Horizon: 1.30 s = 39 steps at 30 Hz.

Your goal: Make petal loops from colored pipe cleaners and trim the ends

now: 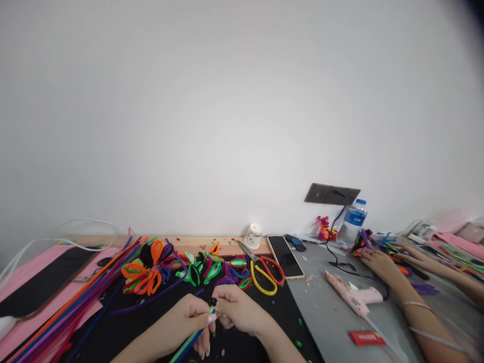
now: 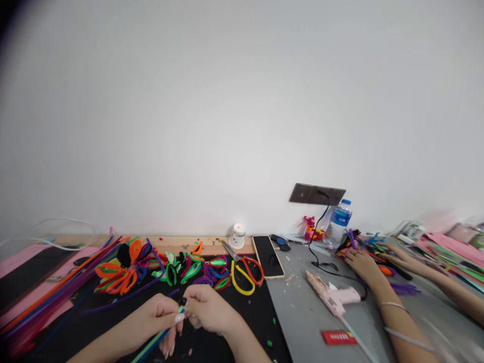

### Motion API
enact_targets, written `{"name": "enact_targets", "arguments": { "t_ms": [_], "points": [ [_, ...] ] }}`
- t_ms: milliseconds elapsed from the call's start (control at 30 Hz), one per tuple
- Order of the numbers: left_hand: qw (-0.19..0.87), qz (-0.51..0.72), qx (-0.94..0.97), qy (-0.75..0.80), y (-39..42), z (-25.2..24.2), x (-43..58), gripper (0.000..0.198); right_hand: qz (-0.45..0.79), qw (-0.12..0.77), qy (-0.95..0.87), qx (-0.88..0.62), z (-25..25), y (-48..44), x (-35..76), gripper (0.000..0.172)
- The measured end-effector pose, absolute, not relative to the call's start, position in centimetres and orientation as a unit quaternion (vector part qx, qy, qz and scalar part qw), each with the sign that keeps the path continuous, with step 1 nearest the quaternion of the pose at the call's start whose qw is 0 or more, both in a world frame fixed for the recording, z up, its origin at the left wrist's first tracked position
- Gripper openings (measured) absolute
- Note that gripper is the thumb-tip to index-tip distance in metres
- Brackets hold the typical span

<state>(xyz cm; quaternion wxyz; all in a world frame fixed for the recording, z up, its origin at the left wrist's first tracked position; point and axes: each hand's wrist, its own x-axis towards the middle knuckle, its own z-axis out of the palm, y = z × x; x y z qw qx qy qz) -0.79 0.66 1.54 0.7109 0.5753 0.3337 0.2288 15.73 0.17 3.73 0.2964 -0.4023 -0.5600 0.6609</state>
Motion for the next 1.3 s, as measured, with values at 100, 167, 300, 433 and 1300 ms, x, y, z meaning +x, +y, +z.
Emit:
{"name": "enact_targets", "arguments": {
  "t_ms": [100,167,300,433,1300],
  "points": [
    [0.712,0.223,0.573,0.339,0.8,1.4,-0.7,0.031,0.616,0.271,-0.598,-0.435,4.1,0.2,15.9,0.011],
    [0.711,0.218,0.574,0.343,0.9,1.1,-0.7,0.032,0.572,0.252,-0.632,-0.459,4.3,0.2,15.9,0.010],
    [0.713,0.211,0.577,0.338,1.0,0.6,-0.9,0.032,0.547,0.231,-0.654,-0.470,4.3,0.2,16.0,0.010],
    [0.708,0.210,0.584,0.337,1.1,0.5,-1.0,0.031,0.551,0.256,-0.655,-0.450,3.7,0.4,16.1,0.010],
    [0.733,0.230,0.539,0.346,0.7,1.0,-0.4,0.031,0.528,0.280,-0.676,-0.431,3.2,0.6,16.1,0.025]
  ]
}}
